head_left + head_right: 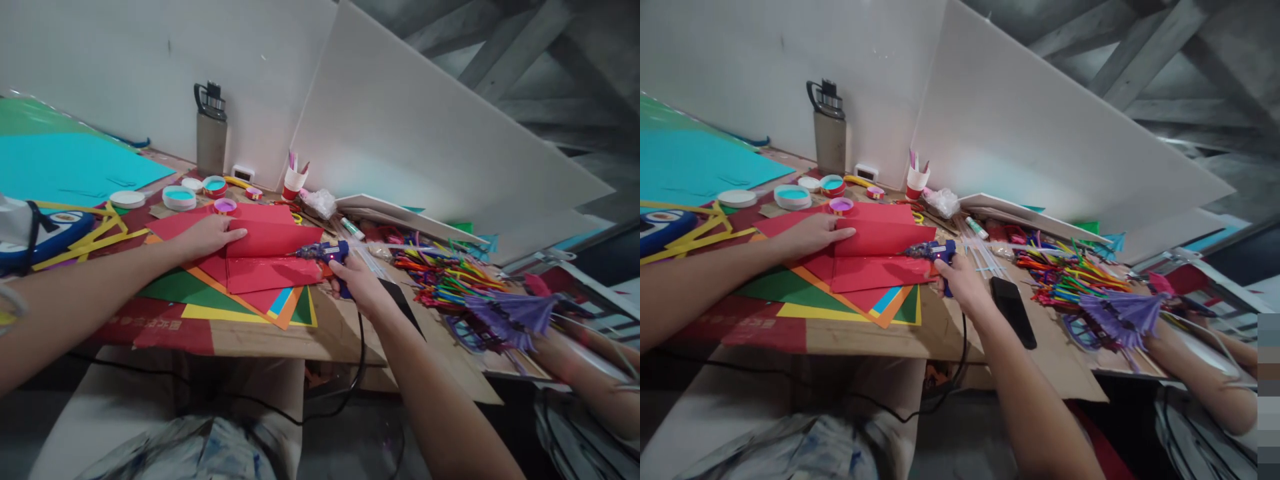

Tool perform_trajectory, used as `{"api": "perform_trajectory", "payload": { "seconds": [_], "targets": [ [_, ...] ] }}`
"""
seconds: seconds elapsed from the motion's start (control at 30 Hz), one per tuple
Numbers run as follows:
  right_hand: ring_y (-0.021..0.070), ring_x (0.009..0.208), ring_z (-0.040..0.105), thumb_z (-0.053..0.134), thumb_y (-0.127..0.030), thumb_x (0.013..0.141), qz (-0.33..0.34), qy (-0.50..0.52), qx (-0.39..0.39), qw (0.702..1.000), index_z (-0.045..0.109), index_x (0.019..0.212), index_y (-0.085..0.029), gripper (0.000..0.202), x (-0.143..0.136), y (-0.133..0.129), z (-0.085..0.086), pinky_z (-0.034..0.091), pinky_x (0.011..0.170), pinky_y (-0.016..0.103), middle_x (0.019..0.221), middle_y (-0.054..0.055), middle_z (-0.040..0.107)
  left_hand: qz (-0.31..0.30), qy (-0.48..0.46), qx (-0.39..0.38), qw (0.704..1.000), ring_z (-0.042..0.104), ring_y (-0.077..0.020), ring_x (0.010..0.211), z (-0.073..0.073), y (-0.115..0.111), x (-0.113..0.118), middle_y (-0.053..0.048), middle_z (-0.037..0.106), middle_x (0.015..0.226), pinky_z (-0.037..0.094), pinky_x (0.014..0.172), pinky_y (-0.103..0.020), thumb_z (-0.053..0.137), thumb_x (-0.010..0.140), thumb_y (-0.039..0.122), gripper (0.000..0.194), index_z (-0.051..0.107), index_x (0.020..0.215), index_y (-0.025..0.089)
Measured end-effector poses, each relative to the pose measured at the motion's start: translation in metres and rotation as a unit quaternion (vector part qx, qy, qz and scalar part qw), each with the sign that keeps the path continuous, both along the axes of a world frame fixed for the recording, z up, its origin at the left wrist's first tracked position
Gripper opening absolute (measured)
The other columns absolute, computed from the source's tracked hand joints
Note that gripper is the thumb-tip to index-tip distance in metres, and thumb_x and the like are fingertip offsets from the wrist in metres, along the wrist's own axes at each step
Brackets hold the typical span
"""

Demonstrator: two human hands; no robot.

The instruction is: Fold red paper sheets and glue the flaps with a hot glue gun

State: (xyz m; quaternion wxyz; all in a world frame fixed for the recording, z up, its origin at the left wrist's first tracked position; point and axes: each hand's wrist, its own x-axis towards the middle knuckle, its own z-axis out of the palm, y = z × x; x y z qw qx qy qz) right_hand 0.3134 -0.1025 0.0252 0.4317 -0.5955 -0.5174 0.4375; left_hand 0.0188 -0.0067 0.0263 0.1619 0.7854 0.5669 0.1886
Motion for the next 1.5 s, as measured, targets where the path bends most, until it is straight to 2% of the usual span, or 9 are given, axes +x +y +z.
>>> {"api": "perform_trajectory", "payload": {
  "seconds": [0.3,0.47,0.57,0.7,0.77,0.87,0.97,1.17,1.5],
  "targets": [
    [0.0089,0.047,0.051,0.059,-0.033,0.082,-0.074,0.132,-0.047,0.987,0.054,0.075,-0.017,0.018,0.036,0.013,-0.005,0.044,0.042,0.020,0.057,-0.001,0.055,0.000,-0.024,0.000,1.000,0.049,-0.0169,0.056,-0.003,0.002,-0.001,-0.002,0.053,0.060,0.029,0.053,-0.028,0.046,0.078,0.054,0.039,0.044,0.058,0.020],
    [0.0098,0.047,0.049,0.060,-0.038,0.079,-0.042,0.048,-0.040,0.997,0.053,0.078,-0.019,0.020,0.034,0.011,-0.008,0.043,0.042,0.022,0.058,-0.003,0.052,0.010,-0.022,-0.007,1.000,0.048,-0.0164,0.055,-0.001,0.001,-0.001,-0.001,0.051,0.058,0.029,0.052,-0.028,0.045,0.079,0.054,0.040,0.043,0.057,0.020],
    [0.0120,0.048,0.049,0.054,-0.039,0.081,-0.024,-0.115,-0.007,0.993,0.055,0.086,-0.020,0.020,0.028,0.008,-0.005,0.043,0.046,0.025,0.058,-0.004,0.050,0.013,-0.013,-0.007,1.000,0.047,-0.0161,0.053,-0.001,0.001,-0.001,-0.001,0.050,0.057,0.029,0.051,-0.029,0.045,0.079,0.054,0.041,0.041,0.056,0.020],
    [0.0210,0.081,0.060,0.048,-0.035,0.085,-0.009,-0.412,0.089,0.907,0.058,0.096,-0.018,0.023,0.019,0.003,0.007,0.046,0.072,0.032,0.086,0.007,0.064,0.006,-0.017,-0.011,1.000,0.048,-0.0163,0.054,0.000,0.001,-0.001,-0.001,0.051,0.057,0.030,0.051,-0.028,0.045,0.079,0.053,0.040,0.042,0.056,0.020],
    [0.0239,0.096,0.058,0.046,-0.033,0.087,-0.004,-0.491,0.130,0.862,0.058,0.103,-0.016,0.026,0.015,-0.001,0.014,0.043,0.082,0.035,0.101,0.012,0.064,-0.002,-0.020,-0.012,1.000,0.049,-0.0170,0.055,0.000,0.000,-0.001,-0.002,0.053,0.058,0.031,0.052,-0.028,0.045,0.079,0.053,0.040,0.045,0.057,0.020],
    [0.0255,0.098,0.057,0.043,-0.031,0.088,-0.008,-0.530,0.147,0.835,0.056,0.108,-0.014,0.029,0.011,-0.008,0.021,0.042,0.082,0.036,0.105,0.014,0.063,-0.011,-0.027,-0.017,0.999,0.052,-0.0185,0.059,0.000,0.000,-0.002,-0.003,0.057,0.063,0.031,0.054,-0.028,0.045,0.078,0.055,0.040,0.052,0.061,0.020],
    [0.0251,0.089,0.059,0.045,-0.034,0.087,-0.031,-0.505,0.156,0.849,0.057,0.102,-0.015,0.027,0.016,-0.011,0.021,0.044,0.077,0.036,0.097,0.013,0.064,-0.017,-0.038,-0.028,0.999,0.053,-0.0191,0.061,0.000,0.000,-0.002,-0.003,0.059,0.065,0.032,0.055,-0.028,0.046,0.077,0.056,0.040,0.057,0.066,0.019],
    [0.0126,0.048,0.050,0.047,-0.043,0.083,-0.129,-0.191,0.073,0.970,0.053,0.083,-0.020,0.023,0.047,0.012,0.001,0.044,0.050,0.026,0.062,-0.003,0.051,-0.021,-0.028,-0.035,0.999,0.049,-0.0173,0.056,-0.001,0.000,-0.003,-0.003,0.054,0.061,0.031,0.052,-0.028,0.044,0.078,0.059,0.044,0.053,0.062,0.019],
    [0.0196,0.057,0.060,0.051,-0.032,0.083,-0.234,-0.268,-0.013,0.935,0.063,0.072,-0.015,0.023,0.076,0.102,-0.022,0.046,0.053,0.029,0.058,0.008,0.062,-0.201,-0.028,-0.120,0.972,0.048,-0.0137,0.052,0.006,-0.003,-0.012,0.001,0.054,0.056,0.033,0.048,-0.023,0.054,0.075,0.057,0.039,0.064,0.069,0.020]
  ]
}}
